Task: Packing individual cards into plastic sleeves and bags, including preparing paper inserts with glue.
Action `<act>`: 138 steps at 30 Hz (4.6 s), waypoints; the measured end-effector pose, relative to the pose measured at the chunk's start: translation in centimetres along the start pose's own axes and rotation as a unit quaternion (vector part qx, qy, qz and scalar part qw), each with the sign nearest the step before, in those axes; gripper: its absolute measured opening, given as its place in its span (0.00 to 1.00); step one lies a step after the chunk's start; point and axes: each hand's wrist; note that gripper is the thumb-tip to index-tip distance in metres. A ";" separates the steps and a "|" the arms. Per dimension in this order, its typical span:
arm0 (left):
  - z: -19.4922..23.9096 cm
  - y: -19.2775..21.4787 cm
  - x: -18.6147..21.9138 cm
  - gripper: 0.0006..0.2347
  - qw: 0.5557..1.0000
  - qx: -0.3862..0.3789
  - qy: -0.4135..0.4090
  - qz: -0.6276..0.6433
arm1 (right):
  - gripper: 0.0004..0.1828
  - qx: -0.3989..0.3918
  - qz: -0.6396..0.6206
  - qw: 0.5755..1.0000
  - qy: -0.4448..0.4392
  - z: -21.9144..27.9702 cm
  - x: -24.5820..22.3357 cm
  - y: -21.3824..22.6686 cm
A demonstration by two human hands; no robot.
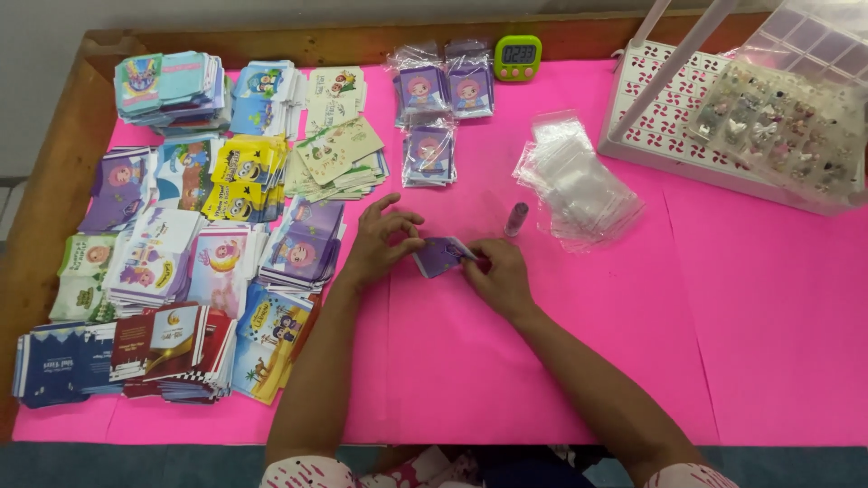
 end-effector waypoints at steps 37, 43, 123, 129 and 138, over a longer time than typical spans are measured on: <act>-1.1 -2.7 3.2 0.09 0.995 0.087 0.031 -0.038 | 0.20 0.109 -0.012 0.991 -0.081 -8.2 -1.6 1.7; -1.1 -3.3 2.7 0.09 0.993 0.090 0.011 -0.070 | 0.21 0.098 0.008 0.991 -0.088 -10.1 -0.8 0.5; -0.7 -2.9 1.7 0.09 0.961 0.168 0.144 0.163 | 0.33 0.024 -0.341 0.934 -0.102 -2.7 -2.0 3.0; -0.8 -3.0 1.3 0.10 0.963 0.173 0.139 0.152 | 0.22 0.016 -0.366 0.915 -0.168 -2.9 -3.2 3.4; -0.7 -0.7 4.4 0.12 0.965 0.151 0.080 0.199 | 0.10 -0.013 -0.326 0.934 -0.148 -2.7 -2.4 3.2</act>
Point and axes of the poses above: each hand's wrist, its own z-axis away from the middle knuckle, its own y-axis out of the back of the hand, x = y × z, and after that the axes turned 3 degrees about -x, right-handed
